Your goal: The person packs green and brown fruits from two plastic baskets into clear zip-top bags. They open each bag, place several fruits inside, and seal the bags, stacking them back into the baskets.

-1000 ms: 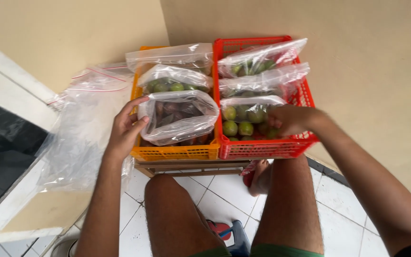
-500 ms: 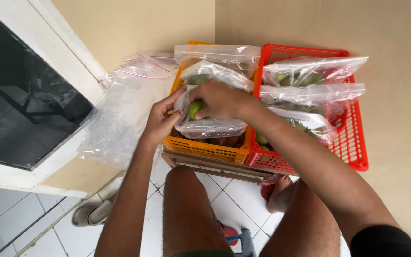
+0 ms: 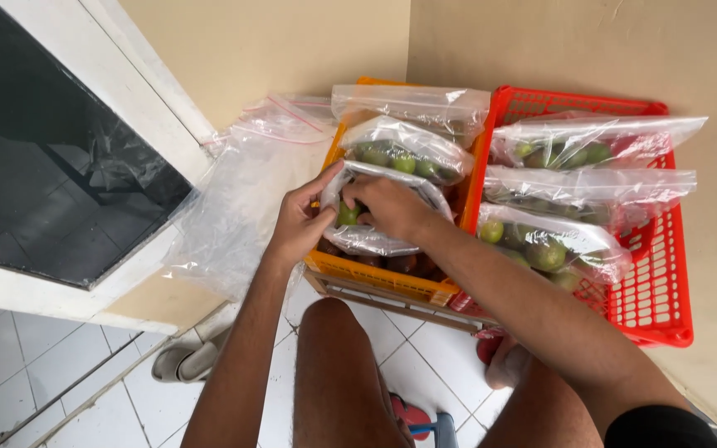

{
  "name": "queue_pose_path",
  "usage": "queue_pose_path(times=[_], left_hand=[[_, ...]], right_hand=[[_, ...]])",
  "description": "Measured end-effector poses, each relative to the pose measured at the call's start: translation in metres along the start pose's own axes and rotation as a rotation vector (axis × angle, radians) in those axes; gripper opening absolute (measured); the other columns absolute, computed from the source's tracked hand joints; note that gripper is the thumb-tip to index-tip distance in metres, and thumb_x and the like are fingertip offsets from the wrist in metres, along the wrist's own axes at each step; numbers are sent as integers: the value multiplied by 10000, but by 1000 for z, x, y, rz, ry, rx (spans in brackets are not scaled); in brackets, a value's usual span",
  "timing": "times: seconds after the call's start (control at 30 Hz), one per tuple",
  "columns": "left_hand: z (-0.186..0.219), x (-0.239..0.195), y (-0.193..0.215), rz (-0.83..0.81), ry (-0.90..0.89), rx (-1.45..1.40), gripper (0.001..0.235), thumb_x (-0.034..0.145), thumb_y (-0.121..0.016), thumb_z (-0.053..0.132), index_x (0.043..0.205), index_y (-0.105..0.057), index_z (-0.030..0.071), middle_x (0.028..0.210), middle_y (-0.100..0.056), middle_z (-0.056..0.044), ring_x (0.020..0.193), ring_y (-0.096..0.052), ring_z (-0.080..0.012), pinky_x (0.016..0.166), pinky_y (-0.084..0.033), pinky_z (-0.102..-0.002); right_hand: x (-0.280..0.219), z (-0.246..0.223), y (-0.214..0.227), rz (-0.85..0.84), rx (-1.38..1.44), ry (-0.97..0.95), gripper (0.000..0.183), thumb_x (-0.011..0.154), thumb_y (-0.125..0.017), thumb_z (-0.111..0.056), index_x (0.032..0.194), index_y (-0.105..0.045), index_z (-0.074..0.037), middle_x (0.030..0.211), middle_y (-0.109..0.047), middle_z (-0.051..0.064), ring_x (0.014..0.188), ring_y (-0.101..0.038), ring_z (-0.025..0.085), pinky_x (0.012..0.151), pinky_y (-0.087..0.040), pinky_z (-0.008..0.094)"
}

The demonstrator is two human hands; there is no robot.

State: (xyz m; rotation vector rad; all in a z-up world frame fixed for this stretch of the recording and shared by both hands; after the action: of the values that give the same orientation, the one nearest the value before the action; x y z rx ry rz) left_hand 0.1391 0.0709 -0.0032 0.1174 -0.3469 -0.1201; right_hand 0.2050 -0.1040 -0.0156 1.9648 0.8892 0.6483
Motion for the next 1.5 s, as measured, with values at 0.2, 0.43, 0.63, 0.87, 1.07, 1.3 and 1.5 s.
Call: queue_pose_path(times=[0.2,0.43,0.63,0.87,1.07,1.3,1.5], left_hand=[[-33,-9,6,28,39,-9,701,842,-510,-96,1523,-515,69,1347,-653,-201,1100,-527,-132,862,-554,-295],[-22,-8,3,16,55,10,714,849,-510,-84,1539,-504,104,1145,-708,-161,988,-573,-123,780,-550,-274],[-16,-5,3,10,70,-19,690,859,-487,-84,1525,-518,94,1224,-684,-201,991,-533,-143,783,-542,-294],[-45,4,14,-25,56,11,697,863,-483,-94,1531,-522,98,1243,-660,-241,1052,-561,-197,901,-523,-349],[-58,7,19,-31,37,40,673,868,-492,-96,1516,-533,80,1347,-618,-282,1126,-572,-243,981,-496,-412],[-66,3,21,-21,24,45,649,879,-495,-77,1512,-530,60,1411,-583,-256,1191,-541,-238,1026,-476,-419],[-42,1,12,-17,38,58,648,871,-512,-64,1506,-539,62,1326,-637,-231,1082,-563,-199,925,-519,-371]], right_hand=[[4,9,-15,25,-94,-10,138,850,-770,-151,858,-635,-121,1064,-666,57,906,-730,375,767,-613,495],[3,7,-4,25,-134,20,62,894,-712,-105,854,-729,-60,862,-705,90,794,-754,341,680,-615,414],[-54,-41,78,121,181,125,92,912,-668,-63,968,-725,-16,898,-742,216,868,-733,438,746,-591,499],[-160,-18,120,101,86,-188,101,893,-694,-61,973,-728,-9,885,-744,215,851,-743,410,767,-582,500],[-195,22,77,-278,-164,-406,170,823,-737,-64,988,-755,-101,904,-779,108,891,-760,342,821,-593,458],[-201,64,59,-336,-836,-175,548,711,-893,-305,1190,-636,-239,1174,-619,11,1137,-631,248,988,-518,396],[-207,100,61,-350,-462,-277,494,787,-833,-222,1241,-642,-182,1113,-687,94,1060,-701,360,938,-580,487]])
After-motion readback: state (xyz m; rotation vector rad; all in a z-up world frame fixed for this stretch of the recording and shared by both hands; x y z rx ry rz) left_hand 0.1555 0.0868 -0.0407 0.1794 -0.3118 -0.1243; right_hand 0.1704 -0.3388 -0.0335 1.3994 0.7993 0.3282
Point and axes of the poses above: each hand's wrist, its own x-axis towards the middle knuckle, its own y-axis out of the back of the hand, z = x × y, the point moved 2 cm from there along x, towards the middle knuckle
